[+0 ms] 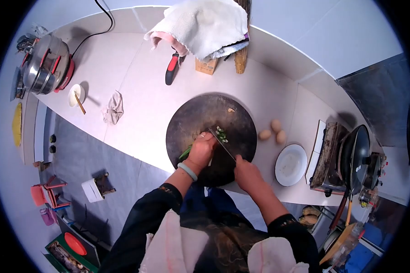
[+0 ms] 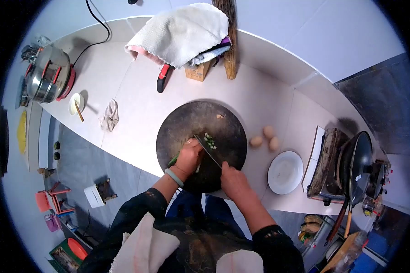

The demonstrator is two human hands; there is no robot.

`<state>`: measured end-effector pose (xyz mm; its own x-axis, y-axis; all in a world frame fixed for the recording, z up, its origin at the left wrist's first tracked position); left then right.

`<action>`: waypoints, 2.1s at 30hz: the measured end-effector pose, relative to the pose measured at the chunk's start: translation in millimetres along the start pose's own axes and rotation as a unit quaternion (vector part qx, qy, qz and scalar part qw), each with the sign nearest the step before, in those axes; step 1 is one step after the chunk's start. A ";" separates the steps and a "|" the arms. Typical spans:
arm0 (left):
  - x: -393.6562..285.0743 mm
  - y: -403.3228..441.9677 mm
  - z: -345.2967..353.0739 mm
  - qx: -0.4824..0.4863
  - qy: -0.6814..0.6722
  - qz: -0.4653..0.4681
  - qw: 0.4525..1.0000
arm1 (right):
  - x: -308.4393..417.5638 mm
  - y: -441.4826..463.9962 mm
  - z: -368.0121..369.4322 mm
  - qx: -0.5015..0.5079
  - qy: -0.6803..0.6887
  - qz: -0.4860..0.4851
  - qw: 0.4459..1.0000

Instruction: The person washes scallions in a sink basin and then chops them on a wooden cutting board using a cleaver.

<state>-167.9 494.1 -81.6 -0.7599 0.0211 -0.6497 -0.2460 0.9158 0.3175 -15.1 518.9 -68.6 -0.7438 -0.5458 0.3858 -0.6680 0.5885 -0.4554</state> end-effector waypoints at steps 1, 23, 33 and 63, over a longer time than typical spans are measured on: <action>-3.0 1.7 -3.1 -0.005 -0.004 -0.003 1.000 | -0.5 9.4 6.3 -0.016 0.001 -0.009 1.000; 3.8 -3.3 -7.1 -0.006 -0.027 -0.045 0.999 | 6.7 21.2 12.7 -0.063 0.017 -0.050 0.997; -19.4 -14.9 -24.7 0.033 0.081 -0.072 0.994 | 2.4 24.7 3.2 -0.072 0.039 -0.070 0.994; -5.3 -21.7 -7.2 0.060 0.101 0.050 0.992 | 6.7 -6.6 -0.2 -0.012 -0.006 -0.044 0.999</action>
<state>-162.9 471.2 -80.1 -0.8849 0.0453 -0.4636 -0.0987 0.9544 0.2816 -15.6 511.4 -62.8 -0.6825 -0.6023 0.4140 -0.7308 0.5519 -0.4017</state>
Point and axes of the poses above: each hand's wrist, its own y-axis towards the middle knuckle, its own z-axis out of the palm, x = y × z, the point moved 8 cm from there along y, towards the middle knuckle, and after that the axes turned 2 degrees about -z, right-handed, at the moved point
